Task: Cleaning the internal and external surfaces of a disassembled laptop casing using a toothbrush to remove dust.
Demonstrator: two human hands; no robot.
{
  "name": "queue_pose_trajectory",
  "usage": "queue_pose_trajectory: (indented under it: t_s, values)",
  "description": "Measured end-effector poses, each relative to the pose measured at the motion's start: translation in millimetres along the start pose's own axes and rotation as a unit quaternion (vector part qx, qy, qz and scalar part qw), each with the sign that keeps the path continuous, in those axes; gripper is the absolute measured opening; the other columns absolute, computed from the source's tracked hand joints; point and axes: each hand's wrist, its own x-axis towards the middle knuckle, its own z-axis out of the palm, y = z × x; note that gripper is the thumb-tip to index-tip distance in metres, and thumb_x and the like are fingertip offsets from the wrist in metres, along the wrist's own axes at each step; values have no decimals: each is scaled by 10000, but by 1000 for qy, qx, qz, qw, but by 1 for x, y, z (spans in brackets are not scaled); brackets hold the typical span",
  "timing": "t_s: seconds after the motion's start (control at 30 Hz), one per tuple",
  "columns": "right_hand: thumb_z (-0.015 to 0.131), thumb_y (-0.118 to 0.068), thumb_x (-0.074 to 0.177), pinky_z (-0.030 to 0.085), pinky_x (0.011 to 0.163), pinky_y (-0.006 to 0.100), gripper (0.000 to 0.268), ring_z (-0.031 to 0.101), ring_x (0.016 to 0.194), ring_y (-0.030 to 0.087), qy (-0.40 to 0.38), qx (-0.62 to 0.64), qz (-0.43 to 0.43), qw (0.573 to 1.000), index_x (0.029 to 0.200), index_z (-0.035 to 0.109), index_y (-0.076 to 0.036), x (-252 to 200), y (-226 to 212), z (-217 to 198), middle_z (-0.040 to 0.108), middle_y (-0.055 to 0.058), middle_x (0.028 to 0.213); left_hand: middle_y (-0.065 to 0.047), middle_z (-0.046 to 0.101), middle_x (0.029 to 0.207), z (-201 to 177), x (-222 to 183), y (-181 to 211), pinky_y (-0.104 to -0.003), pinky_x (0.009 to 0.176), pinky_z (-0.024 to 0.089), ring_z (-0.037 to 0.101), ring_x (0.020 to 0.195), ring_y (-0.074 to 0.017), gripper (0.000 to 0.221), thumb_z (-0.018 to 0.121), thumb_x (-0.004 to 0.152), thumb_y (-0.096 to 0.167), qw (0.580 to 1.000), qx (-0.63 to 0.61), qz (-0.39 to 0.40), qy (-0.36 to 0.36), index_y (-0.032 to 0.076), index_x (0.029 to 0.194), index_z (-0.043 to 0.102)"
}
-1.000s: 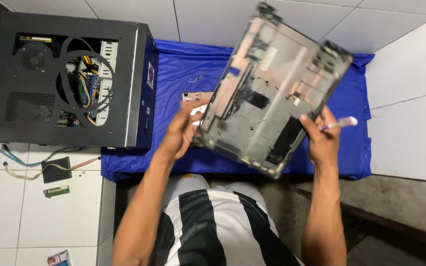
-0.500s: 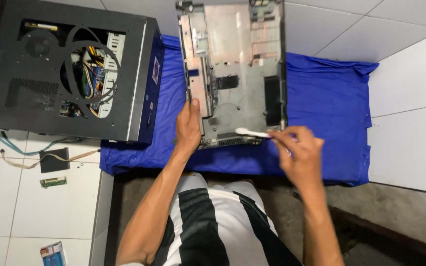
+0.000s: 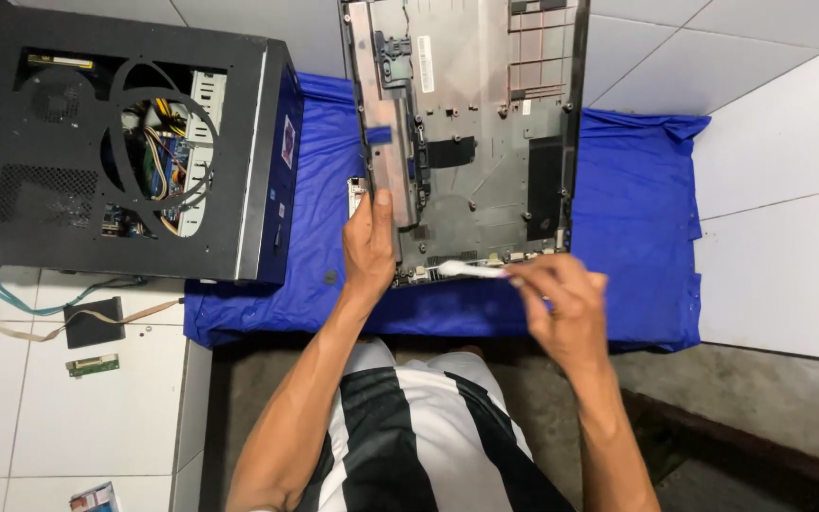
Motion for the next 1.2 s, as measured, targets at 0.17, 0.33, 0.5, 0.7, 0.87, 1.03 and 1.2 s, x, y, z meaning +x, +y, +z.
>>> queue_pose_trajectory:
  t_s: [0.17,0.33,0.5,0.7,0.87,1.03,1.2]
  values:
    - [786,-133,908,407,846,292,197,657,902,174,29,-39,-4,999,1024,786,-292,3,-20,0,663,-58,940,-73,530,648,3,2,5,-364,692,472,500,691,-167,443,413,1121,383,1000,-6,-13,4,108,793,531]
    - [784,-131,918,414,852,304,155,665,918,180,34,-61,-4,998,1005,785,-258,6,-11,-6,669,-43,953,-69,544,673,-1,4,2,-368,714,476,505,713,-172,424,424,1120,367,1000,-6,-21,-2,106,809,548]
    - [774,-155,910,402,837,289,158,659,898,171,39,-36,-34,998,991,781,-290,9,-34,7,659,-46,939,-60,605,731,6,3,63,-365,783,494,540,786,-158,419,410,1107,402,998,-28,-49,-4,125,839,575]
    - [754,-98,911,412,807,332,140,668,876,227,50,-30,-29,998,924,777,-236,2,-21,32,662,5,921,-87,638,784,6,4,18,-395,822,497,553,830,-182,432,402,1112,412,998,-21,-60,18,103,879,594]
    - [732,-48,902,431,779,370,170,646,890,259,56,-73,-3,996,958,766,-205,-6,1,20,642,29,953,-110,680,823,-9,5,26,-393,835,500,584,860,-190,437,423,1103,414,995,-2,-95,30,93,895,633]
    - [700,-7,1044,453,837,349,163,638,952,256,179,32,180,967,1146,751,-123,-9,13,2,662,44,1033,-97,733,999,-29,14,57,-384,910,504,593,966,-162,406,448,1078,440,989,-23,-132,60,103,1045,671]
    - [659,-538,988,388,637,117,719,530,726,-5,216,503,302,780,1528,384,-150,-4,2,33,522,-46,949,-246,481,1480,-21,11,58,-503,1125,396,476,1327,-336,616,517,1043,397,969,-121,-214,-21,-9,1496,424]
